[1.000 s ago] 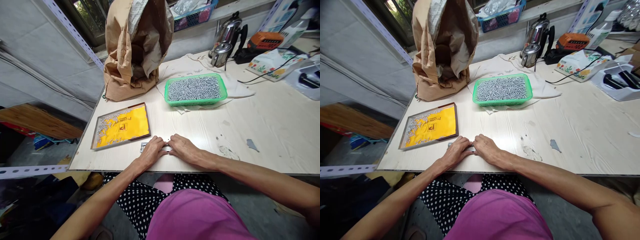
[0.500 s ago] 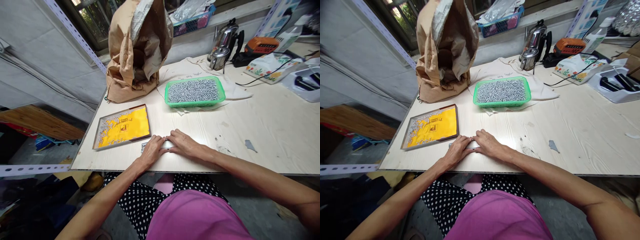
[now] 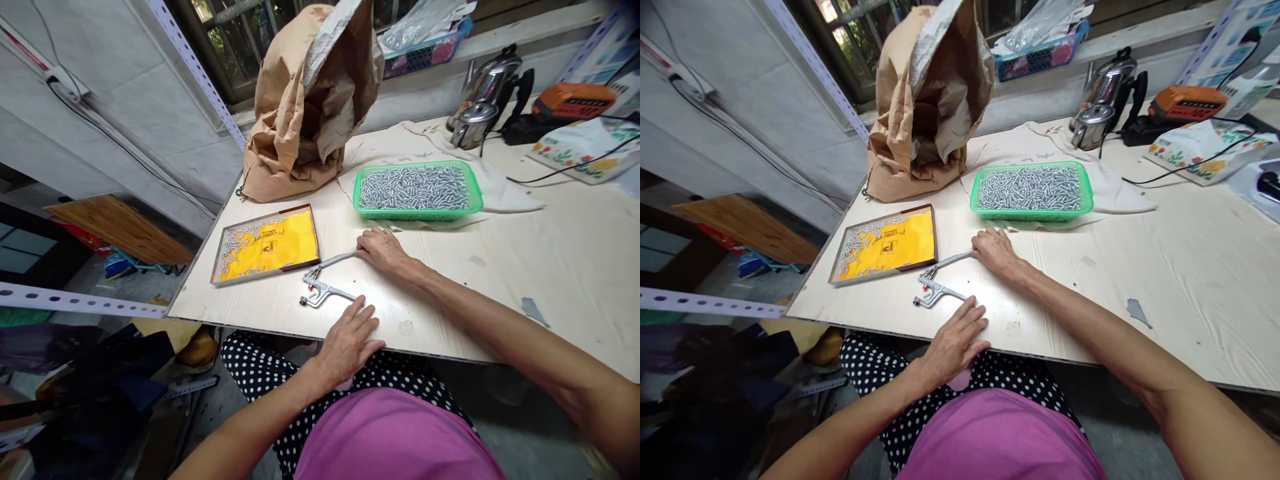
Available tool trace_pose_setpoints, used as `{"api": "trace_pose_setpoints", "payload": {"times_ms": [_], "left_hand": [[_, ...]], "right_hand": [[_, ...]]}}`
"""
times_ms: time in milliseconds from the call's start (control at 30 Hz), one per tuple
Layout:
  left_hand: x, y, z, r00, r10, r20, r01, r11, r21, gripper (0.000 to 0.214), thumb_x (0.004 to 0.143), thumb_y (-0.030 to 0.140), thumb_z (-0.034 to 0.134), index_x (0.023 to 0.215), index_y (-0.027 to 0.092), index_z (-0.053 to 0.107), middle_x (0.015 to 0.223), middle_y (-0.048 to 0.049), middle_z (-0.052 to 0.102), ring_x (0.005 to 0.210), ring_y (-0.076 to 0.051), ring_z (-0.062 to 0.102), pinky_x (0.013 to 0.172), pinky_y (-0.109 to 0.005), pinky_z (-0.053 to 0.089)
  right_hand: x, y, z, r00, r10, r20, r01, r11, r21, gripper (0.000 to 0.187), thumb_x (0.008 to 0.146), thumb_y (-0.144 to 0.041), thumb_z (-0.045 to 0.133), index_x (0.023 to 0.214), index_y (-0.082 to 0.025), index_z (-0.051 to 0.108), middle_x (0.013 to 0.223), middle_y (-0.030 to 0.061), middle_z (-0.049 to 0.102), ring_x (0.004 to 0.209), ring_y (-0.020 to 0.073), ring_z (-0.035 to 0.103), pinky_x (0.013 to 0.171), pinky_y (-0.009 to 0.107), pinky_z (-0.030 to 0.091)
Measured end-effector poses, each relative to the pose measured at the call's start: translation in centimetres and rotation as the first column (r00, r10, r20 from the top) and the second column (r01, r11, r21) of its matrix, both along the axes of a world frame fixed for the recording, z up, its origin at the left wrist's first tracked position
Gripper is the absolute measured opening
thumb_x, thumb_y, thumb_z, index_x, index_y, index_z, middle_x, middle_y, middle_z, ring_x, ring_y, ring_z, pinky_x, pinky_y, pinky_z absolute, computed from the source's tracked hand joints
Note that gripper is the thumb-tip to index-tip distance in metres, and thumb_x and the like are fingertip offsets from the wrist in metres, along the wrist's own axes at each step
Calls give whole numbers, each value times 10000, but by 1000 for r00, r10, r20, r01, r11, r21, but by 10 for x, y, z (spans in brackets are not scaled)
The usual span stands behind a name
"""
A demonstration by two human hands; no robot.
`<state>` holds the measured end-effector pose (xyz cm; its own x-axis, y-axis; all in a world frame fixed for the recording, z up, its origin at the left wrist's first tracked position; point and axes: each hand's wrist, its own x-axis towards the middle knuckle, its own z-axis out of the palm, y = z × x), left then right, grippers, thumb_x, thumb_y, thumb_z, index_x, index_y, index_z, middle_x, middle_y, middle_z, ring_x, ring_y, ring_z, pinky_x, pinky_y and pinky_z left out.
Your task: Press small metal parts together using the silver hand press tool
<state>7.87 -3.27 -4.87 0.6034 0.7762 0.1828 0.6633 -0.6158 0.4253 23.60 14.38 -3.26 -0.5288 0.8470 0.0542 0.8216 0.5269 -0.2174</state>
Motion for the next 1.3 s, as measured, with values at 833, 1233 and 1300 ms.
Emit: {"api": "trace_pose_setpoints", "payload": {"times_ms": [833, 1233, 1300], "left_hand": [[-78, 15, 15, 847, 531, 26, -530, 847, -39, 185, 947, 242, 531, 1083, 179, 639, 1001, -65, 662, 950, -224, 567, 847, -387, 500], [-93, 40, 14, 798, 591, 123, -571, 805, -160, 183, 928, 207, 506, 956, 175, 684, 912, -52, 667, 850, -174, 648, 779, -308, 521], [-87, 42, 15, 848, 522, 94, -510, 851, -125, 191, 935, 204, 498, 1003, 188, 676, 936, -47, 641, 864, -163, 636, 787, -295, 518]], "right_hand": [[20, -56, 10, 976, 210, -48, -204, 972, 117, 202, 970, -317, 503, 904, -159, 610, 929, 92, 609, 830, 201, 522, 704, 308, 325], [-2, -96, -1, 976, 175, -133, -197, 963, -182, 156, 988, -277, 418, 954, -178, 534, 858, 46, 635, 650, 148, 552, 568, 285, 278], [8, -95, -1, 964, 144, -221, -179, 973, -143, 174, 996, -300, 396, 940, -188, 517, 838, 36, 620, 647, 145, 546, 573, 278, 297]]}}
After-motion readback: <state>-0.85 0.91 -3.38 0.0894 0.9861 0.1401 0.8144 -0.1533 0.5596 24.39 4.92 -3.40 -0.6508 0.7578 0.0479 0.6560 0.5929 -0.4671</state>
